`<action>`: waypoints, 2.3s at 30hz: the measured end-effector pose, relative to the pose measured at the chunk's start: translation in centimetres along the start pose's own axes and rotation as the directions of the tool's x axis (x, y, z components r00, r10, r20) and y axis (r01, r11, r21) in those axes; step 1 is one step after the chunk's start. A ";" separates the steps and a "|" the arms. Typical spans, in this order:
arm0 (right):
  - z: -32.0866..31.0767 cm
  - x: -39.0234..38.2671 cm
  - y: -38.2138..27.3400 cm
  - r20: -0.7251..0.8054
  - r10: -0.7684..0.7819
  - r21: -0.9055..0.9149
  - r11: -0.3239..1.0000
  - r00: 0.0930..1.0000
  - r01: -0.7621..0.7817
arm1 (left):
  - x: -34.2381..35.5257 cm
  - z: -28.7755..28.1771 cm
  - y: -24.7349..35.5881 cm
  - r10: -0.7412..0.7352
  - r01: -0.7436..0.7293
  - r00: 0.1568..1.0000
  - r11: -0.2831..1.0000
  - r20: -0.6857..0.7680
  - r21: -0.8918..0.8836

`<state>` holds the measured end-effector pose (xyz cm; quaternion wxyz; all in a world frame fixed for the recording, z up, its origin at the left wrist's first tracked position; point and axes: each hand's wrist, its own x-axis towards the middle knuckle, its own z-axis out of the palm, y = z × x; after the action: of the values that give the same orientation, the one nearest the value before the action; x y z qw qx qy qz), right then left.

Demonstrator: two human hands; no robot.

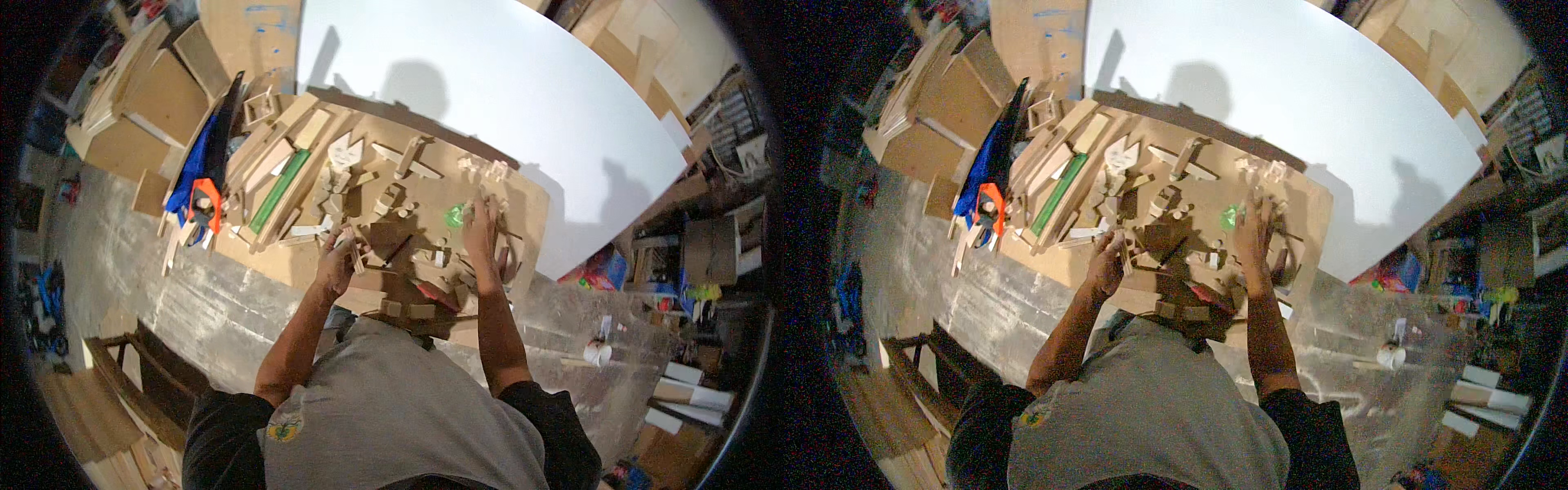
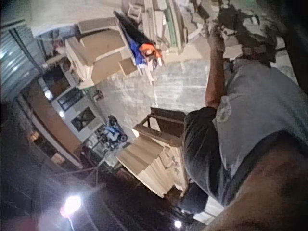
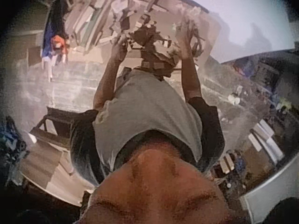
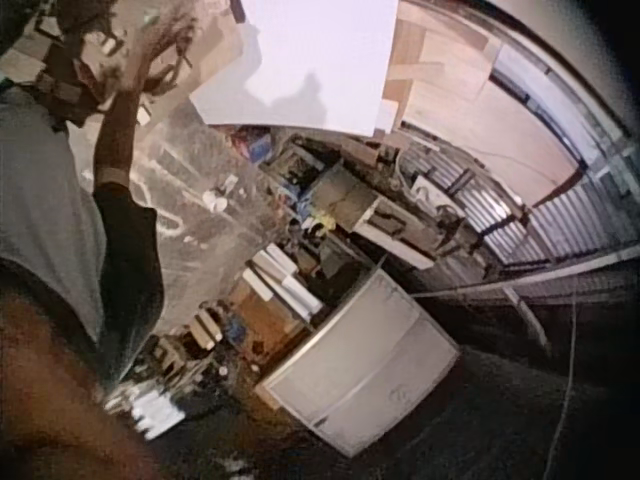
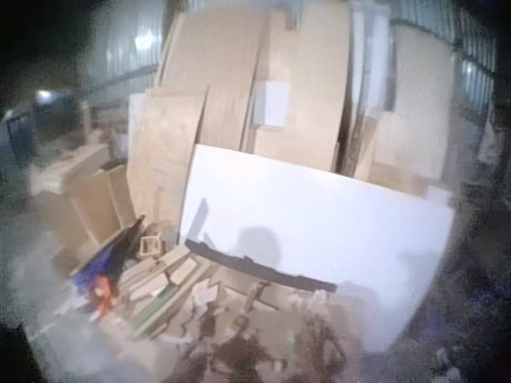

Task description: The person assembles pieces of a wooden cat-like sculpture by hand, fits a long wooden strip into a slot, and then saws a piece of wood on a workbench.

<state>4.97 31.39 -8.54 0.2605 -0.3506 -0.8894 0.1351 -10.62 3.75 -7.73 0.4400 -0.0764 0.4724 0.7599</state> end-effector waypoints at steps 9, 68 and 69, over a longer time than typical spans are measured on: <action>0.7 0.8 2.5 0.158 -0.048 0.205 0.979 0.986 0.014 | 3.7 5.0 -5.3 0.056 -0.172 0.950 0.914 0.307 0.367; 0.8 -1.9 2.6 0.165 0.127 0.417 0.890 0.978 -0.186 | 16.2 10.5 -14.1 0.058 -0.692 0.668 -0.317 0.742 0.648; 0.7 -2.0 2.7 0.242 0.225 0.403 0.861 0.944 -0.308 | 16.2 10.5 -14.0 0.026 -0.676 0.702 -0.287 0.711 0.678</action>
<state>7.37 31.90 -10.98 0.2265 -0.3892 -0.7995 0.3976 -6.80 24.03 -19.78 0.1639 0.5991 0.7494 0.2295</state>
